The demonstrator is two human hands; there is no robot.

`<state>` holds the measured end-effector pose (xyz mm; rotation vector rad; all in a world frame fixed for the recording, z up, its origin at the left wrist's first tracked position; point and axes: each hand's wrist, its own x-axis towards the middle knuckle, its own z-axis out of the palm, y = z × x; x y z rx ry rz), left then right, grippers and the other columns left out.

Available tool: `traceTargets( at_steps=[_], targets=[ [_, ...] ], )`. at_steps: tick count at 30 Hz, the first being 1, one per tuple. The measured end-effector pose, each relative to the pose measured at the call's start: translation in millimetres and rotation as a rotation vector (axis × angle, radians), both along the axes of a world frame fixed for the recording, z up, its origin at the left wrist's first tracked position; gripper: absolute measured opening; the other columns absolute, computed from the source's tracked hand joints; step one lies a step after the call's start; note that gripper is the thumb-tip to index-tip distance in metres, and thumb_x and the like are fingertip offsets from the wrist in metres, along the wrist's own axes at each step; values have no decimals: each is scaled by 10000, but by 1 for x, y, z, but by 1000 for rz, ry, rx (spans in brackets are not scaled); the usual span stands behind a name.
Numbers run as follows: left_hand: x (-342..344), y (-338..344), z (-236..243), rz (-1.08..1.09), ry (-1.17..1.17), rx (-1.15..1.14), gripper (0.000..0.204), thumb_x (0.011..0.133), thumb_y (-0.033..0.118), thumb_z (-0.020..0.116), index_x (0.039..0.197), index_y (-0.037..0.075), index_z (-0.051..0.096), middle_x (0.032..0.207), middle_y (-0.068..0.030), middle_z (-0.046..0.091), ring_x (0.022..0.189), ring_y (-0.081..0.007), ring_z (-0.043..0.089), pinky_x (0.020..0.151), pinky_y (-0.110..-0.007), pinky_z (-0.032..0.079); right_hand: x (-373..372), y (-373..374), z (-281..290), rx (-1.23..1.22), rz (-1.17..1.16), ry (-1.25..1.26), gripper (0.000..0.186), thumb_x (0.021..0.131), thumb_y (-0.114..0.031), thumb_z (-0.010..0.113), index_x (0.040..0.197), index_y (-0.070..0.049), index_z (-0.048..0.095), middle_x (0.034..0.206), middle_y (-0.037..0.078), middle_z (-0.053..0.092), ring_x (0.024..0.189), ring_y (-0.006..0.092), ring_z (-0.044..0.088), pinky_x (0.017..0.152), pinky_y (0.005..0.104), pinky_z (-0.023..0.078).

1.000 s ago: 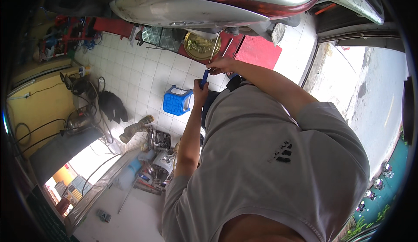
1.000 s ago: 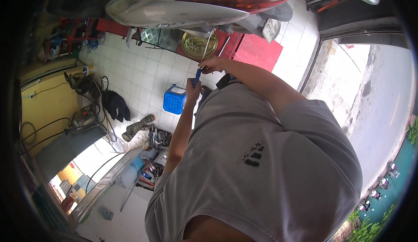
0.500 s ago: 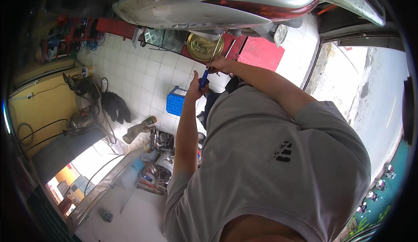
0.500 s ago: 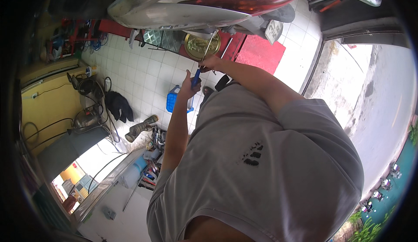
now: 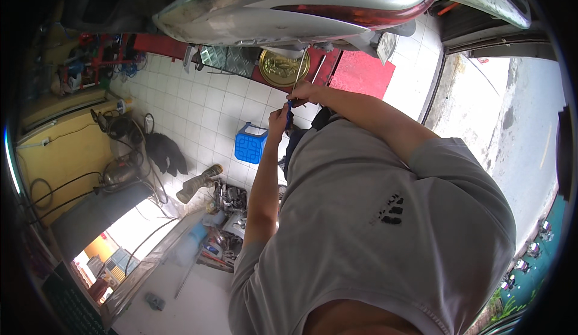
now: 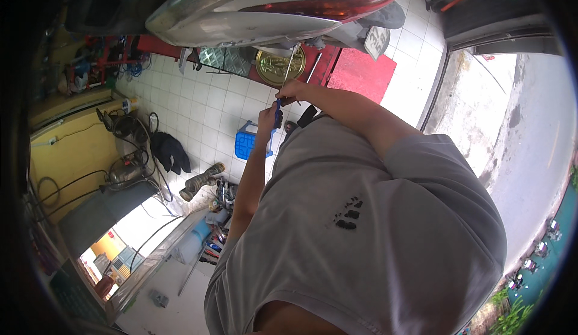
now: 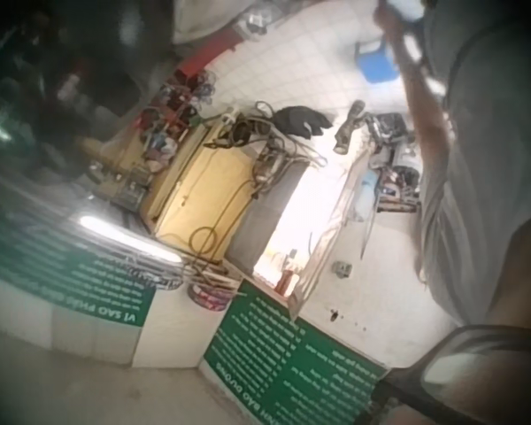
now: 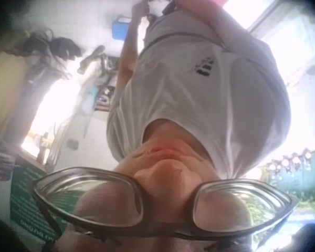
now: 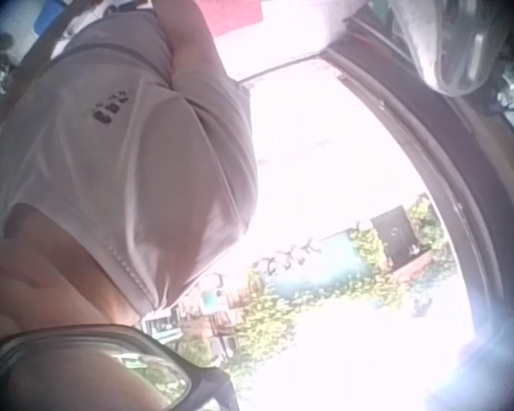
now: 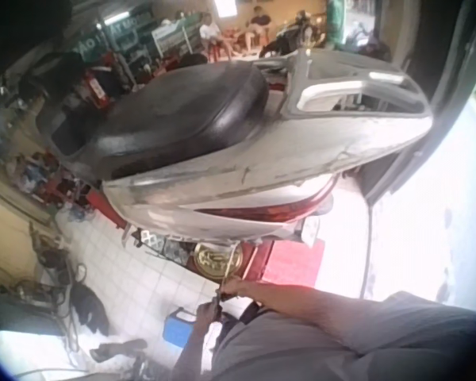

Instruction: The person uses a screwdriver to tighten screws on the engine casing of a white motorcycle. They work on the side of the engine while standing, then sit on a low stool to continue tightening the casing near the bottom of the bike.

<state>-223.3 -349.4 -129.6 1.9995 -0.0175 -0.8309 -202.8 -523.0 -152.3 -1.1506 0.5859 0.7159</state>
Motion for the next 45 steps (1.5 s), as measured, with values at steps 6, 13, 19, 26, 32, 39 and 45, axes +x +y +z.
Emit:
traceTargets(
  at_steps=[6, 13, 19, 26, 32, 39, 45],
  targets=[
    [18, 21, -22, 50, 952, -565, 458, 884, 490, 535, 672, 83, 528, 505, -5, 462, 414, -123, 447, 403, -261, 350, -3, -2, -6, 153, -14, -59, 206, 773, -36, 666, 892, 100, 567, 838, 174, 617, 755, 280, 659, 634, 379, 597],
    [-32, -27, 4, -123, -653, 632, 400, 837, 408, 585, 698, 32, 582, 653, -222, 609, 644, -423, 606, 552, -480, 461, 0, -3, -7, -162, 111, -19, 255, 737, -187, 736, 720, 44, 630, 683, 113, 637, 579, 172, 638, 513, 273, 547],
    [3, 0, -10, 152, 278, -54, 576, 872, 580, 472, 659, 49, 538, 526, -90, 551, 438, -237, 537, 429, -343, 403, 6, 5, -7, -180, 101, -35, 252, 733, -197, 742, 708, 31, 638, 674, 103, 637, 542, 157, 619, 492, 282, 534],
    [5, 15, -29, 74, -531, 564, 564, 951, 418, 372, 664, -7, 607, 560, -215, 582, 490, -343, 588, 469, -431, 450, 7, 12, 4, 76, -66, 7, 240, 726, -149, 753, 825, 38, 639, 745, 115, 646, 605, 174, 645, 574, 307, 580],
    [-12, -16, 11, -72, -728, 649, 446, 941, 309, 398, 696, 18, 631, 635, -203, 617, 601, -395, 607, 548, -485, 466, 11, 7, 11, -126, 107, 55, 159, 724, -120, 752, 757, -3, 651, 698, 82, 646, 567, 153, 625, 540, 271, 548],
    [3, 17, -6, 133, 410, -178, 551, 956, 454, 349, 743, 6, 590, 511, -70, 502, 413, -221, 462, 441, -369, 394, 9, -8, -15, -123, 112, -11, 151, 762, -148, 722, 728, -17, 654, 668, 64, 638, 546, 133, 589, 485, 259, 479],
    [5, 69, -9, 377, 1456, -913, 437, 943, 426, 373, 718, 60, 457, 481, 26, 328, 354, -57, 282, 357, -188, 233, 15, 4, -9, 88, 94, -64, 141, 795, -156, 692, 766, -24, 653, 675, 56, 628, 550, 125, 563, 499, 250, 458]
  ],
)
